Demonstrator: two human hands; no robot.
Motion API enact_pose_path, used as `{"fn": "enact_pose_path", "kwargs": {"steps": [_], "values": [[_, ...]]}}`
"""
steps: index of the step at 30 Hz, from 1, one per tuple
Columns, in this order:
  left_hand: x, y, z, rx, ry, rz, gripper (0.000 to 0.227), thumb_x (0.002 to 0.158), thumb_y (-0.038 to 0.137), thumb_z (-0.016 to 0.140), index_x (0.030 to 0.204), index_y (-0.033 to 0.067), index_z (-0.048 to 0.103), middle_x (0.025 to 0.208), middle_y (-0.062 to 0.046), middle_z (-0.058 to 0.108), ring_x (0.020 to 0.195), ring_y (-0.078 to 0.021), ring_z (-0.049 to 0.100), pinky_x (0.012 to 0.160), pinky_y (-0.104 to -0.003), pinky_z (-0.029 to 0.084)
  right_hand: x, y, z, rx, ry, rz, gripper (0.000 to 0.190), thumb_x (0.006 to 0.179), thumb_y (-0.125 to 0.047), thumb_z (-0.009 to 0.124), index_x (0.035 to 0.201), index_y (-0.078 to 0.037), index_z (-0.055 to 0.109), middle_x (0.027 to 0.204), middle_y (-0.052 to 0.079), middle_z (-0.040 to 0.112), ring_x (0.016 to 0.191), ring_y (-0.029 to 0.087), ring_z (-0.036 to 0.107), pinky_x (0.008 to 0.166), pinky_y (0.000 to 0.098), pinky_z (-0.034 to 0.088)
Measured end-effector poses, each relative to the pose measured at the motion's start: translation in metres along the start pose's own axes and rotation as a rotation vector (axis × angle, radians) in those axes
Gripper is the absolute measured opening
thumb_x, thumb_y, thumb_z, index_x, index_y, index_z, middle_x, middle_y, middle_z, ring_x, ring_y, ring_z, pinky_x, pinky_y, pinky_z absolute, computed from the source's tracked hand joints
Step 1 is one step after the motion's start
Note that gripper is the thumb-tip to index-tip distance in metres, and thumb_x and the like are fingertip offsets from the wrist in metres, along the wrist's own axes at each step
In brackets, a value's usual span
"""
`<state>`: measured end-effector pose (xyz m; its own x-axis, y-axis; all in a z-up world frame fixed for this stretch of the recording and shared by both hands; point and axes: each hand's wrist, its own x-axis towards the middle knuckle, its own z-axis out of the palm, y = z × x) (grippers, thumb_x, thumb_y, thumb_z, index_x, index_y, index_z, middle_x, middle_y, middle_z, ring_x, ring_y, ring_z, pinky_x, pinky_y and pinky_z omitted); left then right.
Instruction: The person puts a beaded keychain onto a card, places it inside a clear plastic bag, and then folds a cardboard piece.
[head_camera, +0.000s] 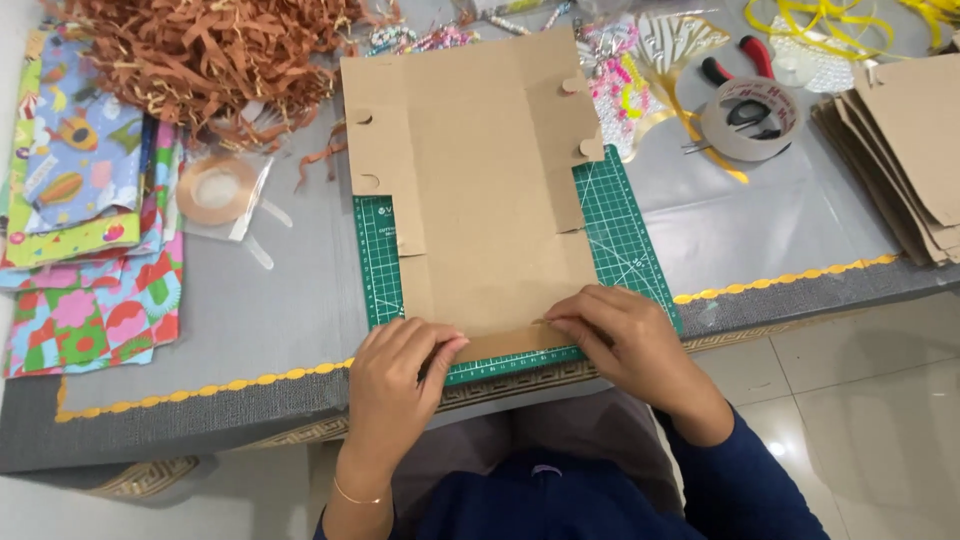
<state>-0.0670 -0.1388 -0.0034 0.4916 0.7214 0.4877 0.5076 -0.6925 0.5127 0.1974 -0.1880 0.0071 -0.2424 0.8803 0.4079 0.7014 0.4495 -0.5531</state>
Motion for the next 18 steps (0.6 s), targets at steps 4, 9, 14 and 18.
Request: {"fn": "enact_pose_path", "kwargs": {"steps": [4, 9, 14, 18], "values": [[0.003, 0.0, -0.001, -0.007, -0.009, -0.041, 0.011, 0.1, 0.022, 0.065, 0.105, 0.0144, 0.071, 0.091, 0.006, 0.075, 0.074, -0.0128, 0.063, 0.068, -0.031, 0.044, 0.0, 0.002, 0.004, 0.017, 0.007, 0.076, 0.008, 0.1, -0.01, 0.063, 0.102, -0.008, 0.071, 0.089, 0.004, 0.066, 0.071, 0.017, 0.063, 0.062, 0.027, 0.05], [0.002, 0.0, 0.002, 0.043, -0.003, -0.019, 0.008, 0.097, 0.013, 0.07, 0.102, 0.0179, 0.073, 0.109, -0.001, 0.06, 0.085, -0.0154, 0.067, 0.074, -0.036, 0.048, -0.008, 0.004, 0.01, -0.254, 0.114, -0.016, 0.014, 0.098, -0.018, 0.07, 0.11, -0.011, 0.07, 0.114, 0.005, 0.068, 0.107, 0.027, 0.062, 0.085, 0.0402, 0.043], [0.001, 0.0, 0.001, 0.036, -0.024, -0.015, 0.004, 0.097, 0.015, 0.069, 0.099, 0.0164, 0.073, 0.092, 0.001, 0.06, 0.081, -0.0197, 0.053, 0.071, -0.033, 0.044, -0.017, -0.013, 0.029, -0.298, 0.147, -0.135, 0.029, 0.096, 0.009, 0.061, 0.119, -0.003, 0.073, 0.126, 0.013, 0.072, 0.122, 0.029, 0.067, 0.111, 0.0504, 0.048], [0.0, -0.001, 0.001, 0.029, -0.029, -0.019, 0.005, 0.097, 0.016, 0.069, 0.1, 0.0168, 0.073, 0.087, 0.003, 0.06, 0.078, -0.0188, 0.052, 0.07, -0.033, 0.042, -0.024, -0.021, 0.052, -0.295, 0.112, -0.176, 0.061, 0.084, 0.022, 0.04, 0.137, 0.001, 0.061, 0.142, 0.022, 0.062, 0.138, 0.038, 0.057, 0.119, 0.0518, 0.045]]}}
